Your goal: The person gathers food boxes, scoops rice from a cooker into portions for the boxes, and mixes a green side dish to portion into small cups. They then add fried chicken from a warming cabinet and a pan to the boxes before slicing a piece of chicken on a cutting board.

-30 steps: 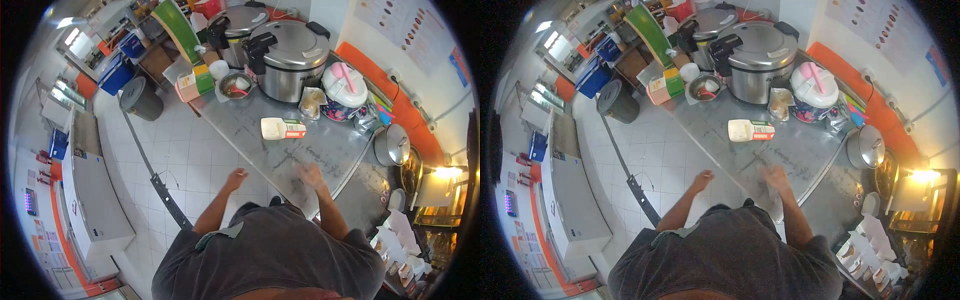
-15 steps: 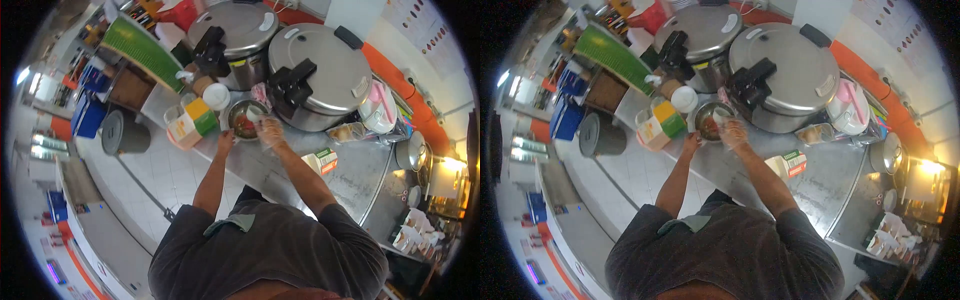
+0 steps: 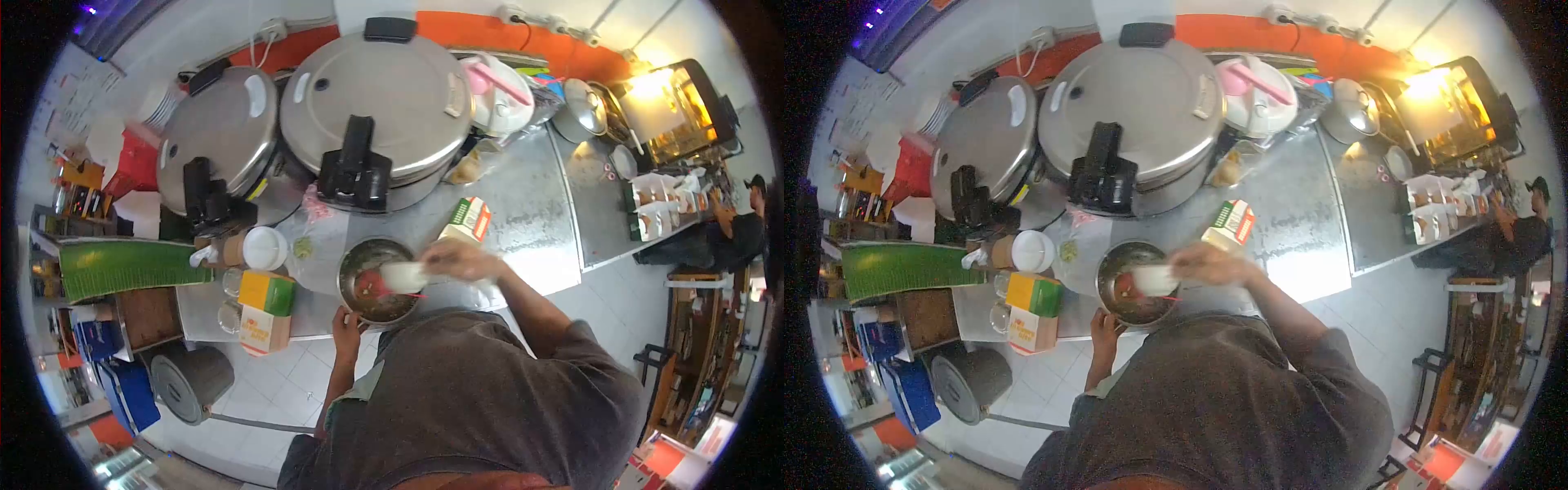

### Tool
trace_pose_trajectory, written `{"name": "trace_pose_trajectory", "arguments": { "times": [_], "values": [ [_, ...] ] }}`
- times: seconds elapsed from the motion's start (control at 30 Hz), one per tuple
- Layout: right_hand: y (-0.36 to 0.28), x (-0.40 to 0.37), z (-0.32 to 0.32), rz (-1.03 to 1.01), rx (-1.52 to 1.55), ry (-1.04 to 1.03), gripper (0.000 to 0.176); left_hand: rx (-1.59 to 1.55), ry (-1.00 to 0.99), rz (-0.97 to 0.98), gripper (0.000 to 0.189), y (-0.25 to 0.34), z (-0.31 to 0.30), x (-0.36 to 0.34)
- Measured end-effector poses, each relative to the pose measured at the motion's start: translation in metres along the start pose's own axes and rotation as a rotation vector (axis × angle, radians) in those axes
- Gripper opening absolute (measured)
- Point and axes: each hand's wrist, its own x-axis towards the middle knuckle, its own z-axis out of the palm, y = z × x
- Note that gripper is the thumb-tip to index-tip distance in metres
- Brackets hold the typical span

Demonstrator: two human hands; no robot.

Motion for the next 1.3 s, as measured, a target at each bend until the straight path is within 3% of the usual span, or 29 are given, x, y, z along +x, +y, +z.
{"name": "trace_pose_trajectory", "arguments": {
  "times": [0.03,0.1,0.17,0.23,0.27,0.33,0.37,0.43,0.47,0.5,0.57,0.6,0.63,0.7,0.73,0.77,0.8,0.83,0.87,0.97,1.03,1.07,1.13,1.2,1.23,1.27,1.3],
  "values": [
    [0.002,-0.031,-0.02,0.04,0.127,0.1,0.029,0.002,-0.012,-0.003,0.005,-0.003,0.017,0.002],
    [0.007,-0.085,-0.054,0.119,0.341,0.4,0.024,0.094,-0.242,0.026,0.007,-0.01,0.058,0.012],
    [0.037,-0.13,-0.106,0.115,0.099,0.69,0.022,0.393,-0.42,0.199,0.007,-0.019,0.113,0.029],
    [0.079,-0.165,-0.15,0.132,-0.176,1.042,0.02,0.234,-0.492,-0.02,0.009,-0.022,0.189,0.029],
    [0.108,-0.179,-0.176,0.13,-0.19,1.053,0.02,0.227,-0.507,-0.011,0.009,-0.031,0.222,0.033],
    [0.166,-0.2,-0.228,0.049,-0.639,1.291,0.015,0.188,-0.643,-0.12,0.009,-0.065,0.283,0.048],
    [0.183,-0.207,-0.254,0.038,-0.646,1.295,0.015,0.183,-0.645,-0.108,0.009,-0.082,0.308,0.053],
    [0.206,-0.222,-0.314,0.271,0.082,1.239,0.016,0.256,-0.617,-0.102,0.012,-0.117,0.355,0.061],
    [0.218,-0.232,-0.341,0.141,-0.14,1.25,0.019,0.258,-0.552,0.031,0.019,-0.137,0.373,0.062],
    [0.228,-0.242,-0.367,0.016,-0.368,1.271,0.023,0.274,-0.553,0.028,0.019,-0.156,0.386,0.063],
    [0.253,-0.243,-0.433,0.122,0.819,1.49,0.016,0.308,-0.492,0.138,0.021,-0.18,0.404,0.07],
    [0.271,-0.24,-0.467,0.106,0.828,1.483,0.016,0.606,-0.449,0.34,0.023,-0.156,0.414,0.053],
    [0.295,-0.236,-0.497,-0.023,0.492,1.411,0.017,0.609,-0.436,0.347,0.023,-0.145,0.422,0.044],
    [0.293,-0.231,-0.528,-0.151,0.169,1.293,0.019,0.351,-0.207,-0.043,0.024,-0.138,0.435,0.033],
    [0.284,-0.229,-0.545,0.065,-0.378,1.256,0.02,0.345,-0.18,-0.041,0.024,-0.136,0.436,0.038],
    [0.274,-0.216,-0.557,0.26,-0.92,1.153,0.022,0.44,-0.11,0.199,0.023,-0.133,0.432,0.046],
    [0.309,-0.198,-0.587,0.331,-0.655,1.096,0.025,0.538,-0.023,0.44,0.023,-0.127,0.425,0.053],
    [0.33,-0.18,-0.612,0.339,-0.524,1.04,0.026,0.536,0.031,0.448,0.023,-0.106,0.427,0.054],
    [0.351,-0.163,-0.637,0.354,-0.395,0.99,0.028,0.532,0.034,0.58,0.023,-0.067,0.436,0.049],
    [0.361,-0.155,-0.643,0.665,-1.094,0.834,0.03,0.568,0.04,0.88,0.025,0.041,0.459,0.047],
    [0.343,-0.153,-0.635,0.745,-1.338,0.77,0.031,0.735,0.094,1.046,0.027,0.094,0.464,0.068],
    [0.307,-0.151,-0.619,0.261,-1.209,1.175,0.026,0.805,0.129,1.027,0.029,0.116,0.467,0.077],
    [0.234,-0.105,-0.566,-0.314,-1.097,1.407,0.031,0.942,0.174,0.992,0.036,0.144,0.469,0.109],
    [0.182,-0.038,-0.489,-0.643,-1.127,1.089,0.036,1.025,0.189,0.96,0.041,0.158,0.465,0.141],
    [0.156,-0.005,-0.451,-0.774,-1.12,0.9,0.038,1.065,0.077,0.833,0.046,0.167,0.466,0.154],
    [0.128,0.02,-0.416,-0.546,-1.005,0.72,0.04,1.095,-0.037,0.707,0.051,0.172,0.468,0.163],
    [0.1,0.046,-0.381,-0.301,-0.905,0.577,0.043,1.099,-0.037,0.711,0.051,0.176,0.468,0.168]
  ]
}}
